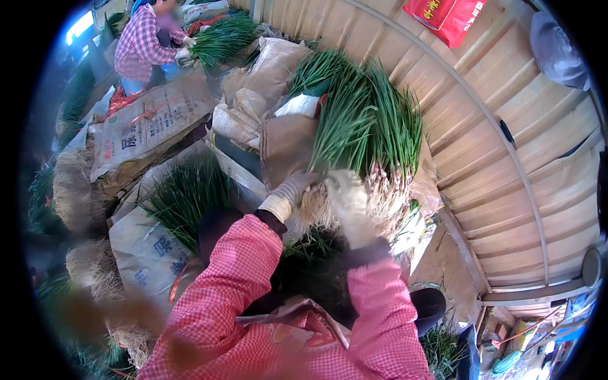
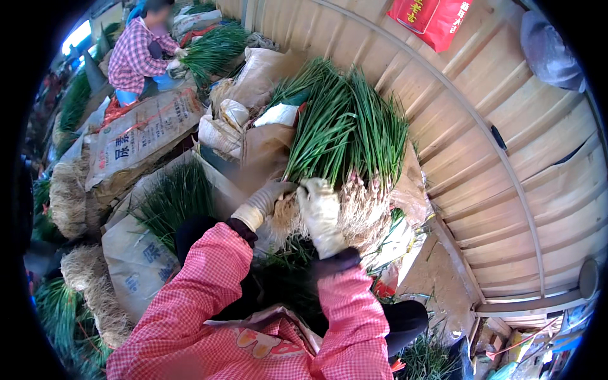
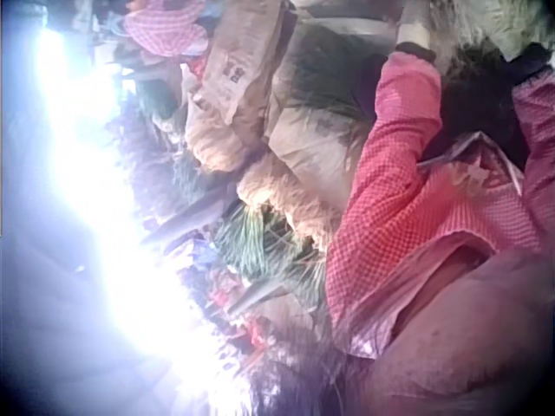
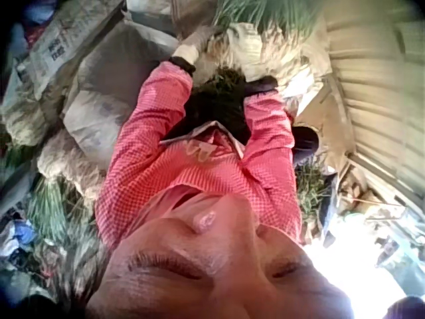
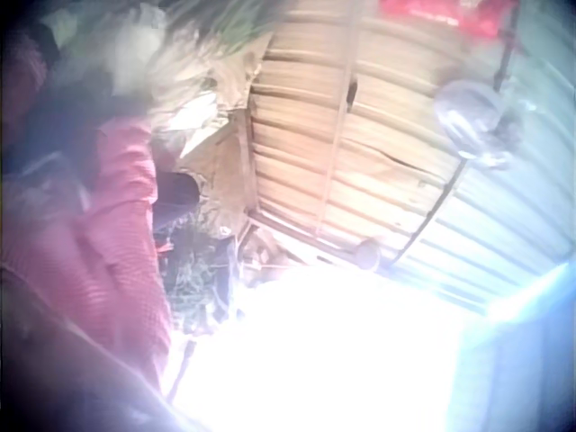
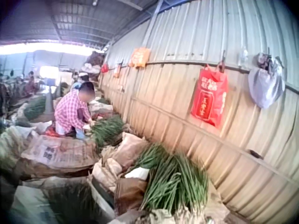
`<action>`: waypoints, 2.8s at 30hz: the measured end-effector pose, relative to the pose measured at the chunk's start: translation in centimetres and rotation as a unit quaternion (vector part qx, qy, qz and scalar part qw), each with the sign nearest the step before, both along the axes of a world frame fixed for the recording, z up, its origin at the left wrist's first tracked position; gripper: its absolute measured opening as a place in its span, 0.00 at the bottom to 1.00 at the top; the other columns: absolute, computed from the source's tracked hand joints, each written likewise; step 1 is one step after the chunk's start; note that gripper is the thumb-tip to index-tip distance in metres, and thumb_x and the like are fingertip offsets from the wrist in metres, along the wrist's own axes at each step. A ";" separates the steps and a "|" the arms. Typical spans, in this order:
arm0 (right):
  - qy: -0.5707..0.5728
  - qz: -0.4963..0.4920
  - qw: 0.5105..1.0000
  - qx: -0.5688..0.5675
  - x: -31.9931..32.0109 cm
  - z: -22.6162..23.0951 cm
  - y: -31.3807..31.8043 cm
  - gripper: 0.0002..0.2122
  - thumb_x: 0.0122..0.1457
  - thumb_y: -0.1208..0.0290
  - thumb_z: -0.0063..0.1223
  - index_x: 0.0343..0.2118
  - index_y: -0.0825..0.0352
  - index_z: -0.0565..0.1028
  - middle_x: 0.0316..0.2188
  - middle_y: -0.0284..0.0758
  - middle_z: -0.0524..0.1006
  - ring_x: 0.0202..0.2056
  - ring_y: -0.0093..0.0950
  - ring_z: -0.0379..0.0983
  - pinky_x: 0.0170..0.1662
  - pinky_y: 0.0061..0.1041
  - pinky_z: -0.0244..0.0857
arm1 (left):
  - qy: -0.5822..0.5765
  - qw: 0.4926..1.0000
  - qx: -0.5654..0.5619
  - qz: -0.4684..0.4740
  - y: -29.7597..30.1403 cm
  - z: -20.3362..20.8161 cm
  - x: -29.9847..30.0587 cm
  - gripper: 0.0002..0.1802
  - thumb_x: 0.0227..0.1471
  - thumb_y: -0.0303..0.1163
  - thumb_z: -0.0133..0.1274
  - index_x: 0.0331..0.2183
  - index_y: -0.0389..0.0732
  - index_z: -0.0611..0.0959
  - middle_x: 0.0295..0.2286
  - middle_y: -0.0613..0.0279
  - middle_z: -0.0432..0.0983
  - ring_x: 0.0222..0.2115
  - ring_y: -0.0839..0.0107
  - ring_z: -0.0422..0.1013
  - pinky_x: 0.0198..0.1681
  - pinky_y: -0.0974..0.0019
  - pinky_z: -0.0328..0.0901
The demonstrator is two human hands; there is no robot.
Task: The person sorts and cleans bunches of green onions by hand, removing loose debris and outer layers before grouping them together.
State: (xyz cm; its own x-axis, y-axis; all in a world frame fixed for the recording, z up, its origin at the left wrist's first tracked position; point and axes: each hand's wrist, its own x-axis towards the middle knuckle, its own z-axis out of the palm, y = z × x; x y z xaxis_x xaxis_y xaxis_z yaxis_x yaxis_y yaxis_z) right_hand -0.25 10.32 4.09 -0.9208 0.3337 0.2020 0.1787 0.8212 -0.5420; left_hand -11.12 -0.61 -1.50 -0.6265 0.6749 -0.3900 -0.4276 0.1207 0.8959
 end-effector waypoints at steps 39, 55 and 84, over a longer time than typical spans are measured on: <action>0.081 0.007 0.986 -0.149 -1.4 -3.7 3.1 0.10 0.53 0.70 0.52 0.39 0.63 0.74 0.36 0.33 0.74 0.39 0.26 0.68 0.44 0.25 0.61 | 0.000 0.966 0.248 0.079 -8.1 10.1 5.7 0.24 0.47 0.30 0.53 0.46 0.31 0.70 0.33 0.59 0.74 0.30 0.72 0.70 0.35 0.70 0.65; 0.137 -0.076 0.851 -0.502 10.2 -4.2 -0.6 0.02 0.54 0.74 0.52 0.27 0.64 0.71 0.24 0.28 0.71 0.24 0.17 0.65 0.28 0.16 0.59 | -0.139 0.978 0.147 0.056 -4.9 -4.1 12.6 0.14 0.45 0.34 0.57 0.34 0.37 0.76 0.25 0.61 0.74 0.22 0.73 0.72 0.26 0.71 0.70; 0.000 -0.103 0.981 -0.164 7.1 -6.5 -3.2 0.13 0.52 0.60 0.52 0.32 0.64 0.70 0.23 0.42 0.76 0.27 0.43 0.73 0.30 0.35 0.66 | -0.175 0.968 0.131 0.120 -5.0 -5.9 13.0 0.09 0.48 0.36 0.54 0.31 0.42 0.79 0.23 0.72 0.71 0.19 0.81 0.65 0.21 0.77 0.61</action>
